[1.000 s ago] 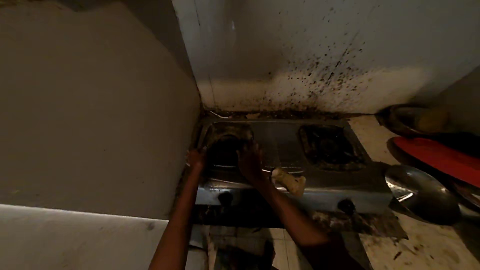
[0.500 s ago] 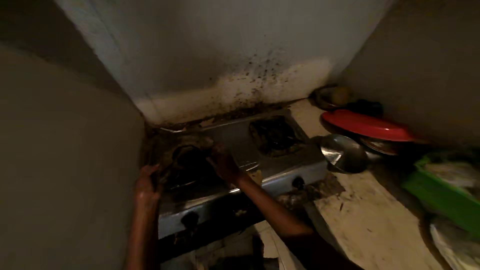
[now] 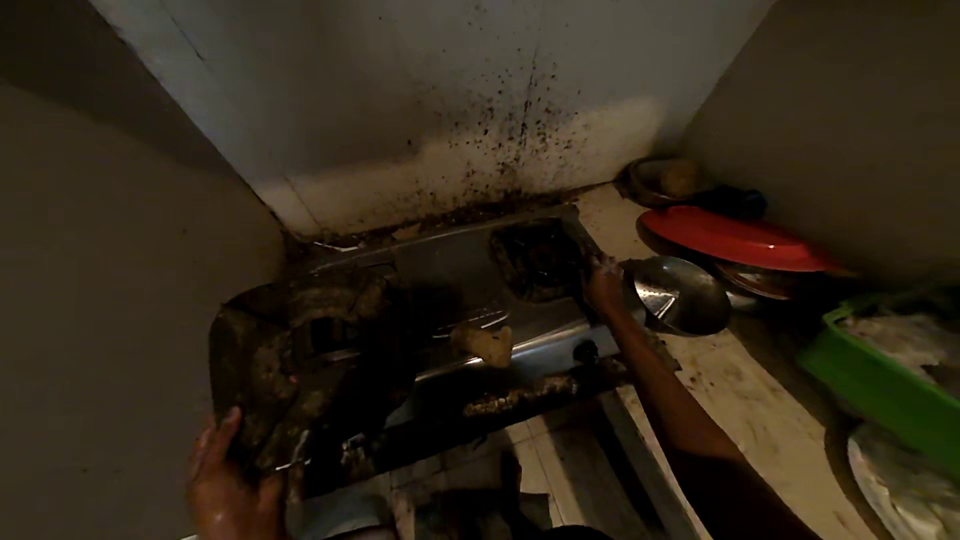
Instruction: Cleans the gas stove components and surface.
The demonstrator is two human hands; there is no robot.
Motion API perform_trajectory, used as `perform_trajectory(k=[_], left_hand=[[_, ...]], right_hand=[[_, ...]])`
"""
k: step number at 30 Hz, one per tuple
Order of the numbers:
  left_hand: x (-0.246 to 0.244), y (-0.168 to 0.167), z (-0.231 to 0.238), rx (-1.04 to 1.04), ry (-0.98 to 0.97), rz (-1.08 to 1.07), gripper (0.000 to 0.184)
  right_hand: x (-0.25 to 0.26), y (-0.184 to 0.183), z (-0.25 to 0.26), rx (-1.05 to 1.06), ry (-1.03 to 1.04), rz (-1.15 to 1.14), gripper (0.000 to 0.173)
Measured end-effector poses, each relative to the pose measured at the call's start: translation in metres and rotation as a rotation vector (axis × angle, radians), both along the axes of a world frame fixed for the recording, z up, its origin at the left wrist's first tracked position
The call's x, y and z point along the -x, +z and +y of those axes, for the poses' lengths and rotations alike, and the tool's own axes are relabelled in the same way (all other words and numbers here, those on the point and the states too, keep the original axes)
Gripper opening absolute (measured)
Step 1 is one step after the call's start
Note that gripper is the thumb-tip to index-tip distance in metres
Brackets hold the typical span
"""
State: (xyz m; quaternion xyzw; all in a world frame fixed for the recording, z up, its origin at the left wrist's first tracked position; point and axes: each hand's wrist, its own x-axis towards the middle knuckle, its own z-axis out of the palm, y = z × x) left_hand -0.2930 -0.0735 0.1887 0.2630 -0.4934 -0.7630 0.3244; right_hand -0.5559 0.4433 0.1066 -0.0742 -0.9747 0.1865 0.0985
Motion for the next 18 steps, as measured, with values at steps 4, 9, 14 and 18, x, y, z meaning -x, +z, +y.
perform_trajectory(k=[4,9,14,18], left_hand=[[-0.021,-0.022,0.004,-0.093,-0.036,0.000,0.029],[-0.064,-0.045,-0.006,-0.127,-0.147,0.043,0.028],[-0.108,-0.050,0.005,-0.085,-0.049,-0.009,0.026],[-0.130,-0.047,0.023,-0.094,0.037,-0.035,0.024]], right_hand=[[0.018,-0.007,0.008,-0.029,0.142,0.028,0.030],[0.029,-0.002,0.011,-0.124,0.209,-0.061,0.028],[0.030,0.048,0.002,-0.210,0.251,-0.045,0.031],[0.039,0.074,-0.003,-0.223,0.268,0.084,0.025]])
